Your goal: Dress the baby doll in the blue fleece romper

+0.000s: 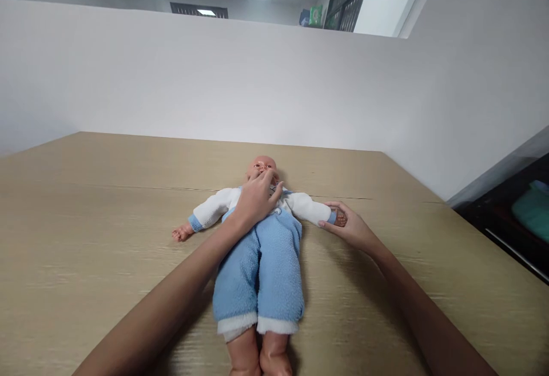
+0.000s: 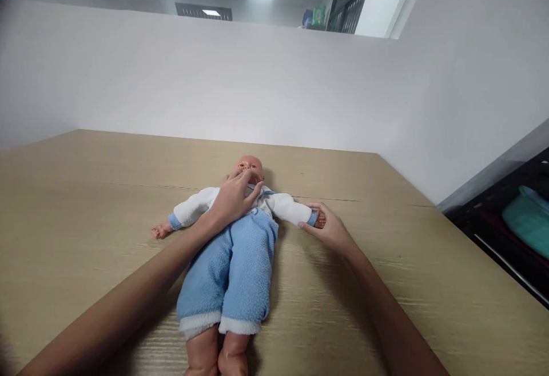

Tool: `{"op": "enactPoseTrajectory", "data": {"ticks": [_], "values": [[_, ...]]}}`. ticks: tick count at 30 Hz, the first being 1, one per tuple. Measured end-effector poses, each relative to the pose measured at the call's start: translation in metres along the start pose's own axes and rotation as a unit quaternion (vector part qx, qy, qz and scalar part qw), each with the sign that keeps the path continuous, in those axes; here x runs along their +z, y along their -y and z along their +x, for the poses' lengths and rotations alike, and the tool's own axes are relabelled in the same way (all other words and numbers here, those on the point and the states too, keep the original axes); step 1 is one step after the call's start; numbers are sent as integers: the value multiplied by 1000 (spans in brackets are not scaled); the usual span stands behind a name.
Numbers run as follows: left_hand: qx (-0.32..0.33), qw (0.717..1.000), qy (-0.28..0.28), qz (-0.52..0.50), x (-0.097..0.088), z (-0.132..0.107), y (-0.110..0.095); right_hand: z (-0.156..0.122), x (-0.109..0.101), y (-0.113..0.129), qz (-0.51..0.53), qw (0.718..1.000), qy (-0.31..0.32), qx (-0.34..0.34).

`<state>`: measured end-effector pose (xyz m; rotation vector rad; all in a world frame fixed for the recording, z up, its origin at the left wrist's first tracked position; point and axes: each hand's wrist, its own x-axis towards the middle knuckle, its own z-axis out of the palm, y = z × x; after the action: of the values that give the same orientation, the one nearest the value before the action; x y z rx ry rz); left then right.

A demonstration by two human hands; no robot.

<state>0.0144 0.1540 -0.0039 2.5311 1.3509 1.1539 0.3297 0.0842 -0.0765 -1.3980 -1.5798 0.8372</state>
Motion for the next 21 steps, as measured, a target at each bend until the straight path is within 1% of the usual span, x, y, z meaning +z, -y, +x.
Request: {"op": "enactPoseTrajectory", "data": {"ticks": [2,4,5,7,9,10,11,14,16,17,19,21], "values": [[5,1000,-20,4,-15,-8,3,-2,4,5,-75,995,-27,-65],[-4,1000,-26,-14,-28,-21,11,-6,13,18,-160,974,-83,-134],[-9,999,-25,-27,-34,-29,16,-8,20,27,-186,963,-106,-165],[-22,998,-21,-52,-43,-50,30,-15,37,46,-189,951,-121,-212],[-51,997,-20,-62,-49,-72,44,-22,58,63,-153,954,-91,-242],[-68,996,-16,-62,-52,-82,52,-25,68,68,-121,960,-67,-242],[-83,995,-6,-62,-54,-92,59,-27,78,71,-84,969,-40,-228],[-99,991,46,-74,-58,-110,75,-25,98,65,34,991,11,-132],[-96,987,80,-97,-59,-114,82,-19,103,57,79,994,31,-75],[-97,985,91,-113,-58,-114,84,-15,104,54,91,993,41,-58],[-104,977,106,-150,-56,-114,88,-8,104,52,109,991,59,-45],[-123,969,115,-182,-52,-114,92,-2,106,52,154,986,59,-31]]}}
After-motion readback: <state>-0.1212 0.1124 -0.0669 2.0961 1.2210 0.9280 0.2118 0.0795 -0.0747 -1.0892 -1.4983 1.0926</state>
